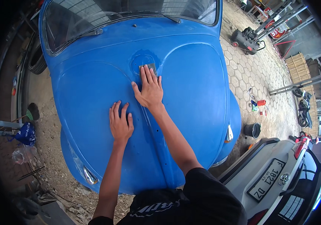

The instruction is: The person sands the hood of a car with sandpaper while resting their other hand on the surface, then folds the sandpaper.

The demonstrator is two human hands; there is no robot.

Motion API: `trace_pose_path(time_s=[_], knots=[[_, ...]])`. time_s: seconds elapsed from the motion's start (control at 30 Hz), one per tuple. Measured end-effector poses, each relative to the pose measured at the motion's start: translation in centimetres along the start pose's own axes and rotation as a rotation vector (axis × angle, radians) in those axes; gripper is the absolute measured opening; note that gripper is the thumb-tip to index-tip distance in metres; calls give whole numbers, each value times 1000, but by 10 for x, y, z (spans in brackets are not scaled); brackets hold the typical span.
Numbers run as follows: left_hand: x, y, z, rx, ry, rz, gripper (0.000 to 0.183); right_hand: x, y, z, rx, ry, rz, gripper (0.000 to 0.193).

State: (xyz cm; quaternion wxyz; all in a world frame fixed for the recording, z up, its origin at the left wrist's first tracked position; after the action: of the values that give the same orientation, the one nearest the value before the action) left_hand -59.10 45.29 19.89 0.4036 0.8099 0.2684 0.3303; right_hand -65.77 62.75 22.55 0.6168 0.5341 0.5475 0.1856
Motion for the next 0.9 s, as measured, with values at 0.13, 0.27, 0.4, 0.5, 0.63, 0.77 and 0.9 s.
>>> trace_pose_path(time_s=[0.13, 0.27, 0.4, 0.5, 0.63, 0.77, 0.9], knots=[[5, -8, -5, 13, -5, 8, 36, -13, -10, -66, 2, -20, 52, 76], [-7, -4, 3, 3, 8, -6, 37, -26, -21, -31, -2, 30, 59, 75], [-6, 2, 7, 52, 46, -22, 39, -20, -14, -13, 11, 119, 40, 73], [1, -6, -1, 84, 101, -99, 41, -23, -18, -58, 52, 115, 55, 71], [-6, -4, 5, 115, 105, -94, 42, -34, -27, -42, 147, 90, 36, 70], [-10, 1, 10, 99, 112, -86, 41, -27, -17, 19, 34, 154, 5, 68], [-2, -6, 0, 81, 104, -72, 41, -26, -20, -23, 114, 144, 2, 69]])
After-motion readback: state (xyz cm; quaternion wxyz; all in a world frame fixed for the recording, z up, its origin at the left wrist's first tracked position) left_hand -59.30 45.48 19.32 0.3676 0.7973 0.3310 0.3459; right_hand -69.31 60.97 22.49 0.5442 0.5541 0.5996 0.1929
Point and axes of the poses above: each hand's wrist, its own z-axis away from the middle knuckle, its own y-axis out of the back of the hand, x = y × z, the point moved 3 cm from there along -z, towards the middle knuckle, and after that the axes turned 13 degrees about -y, right-handed, at the moved point
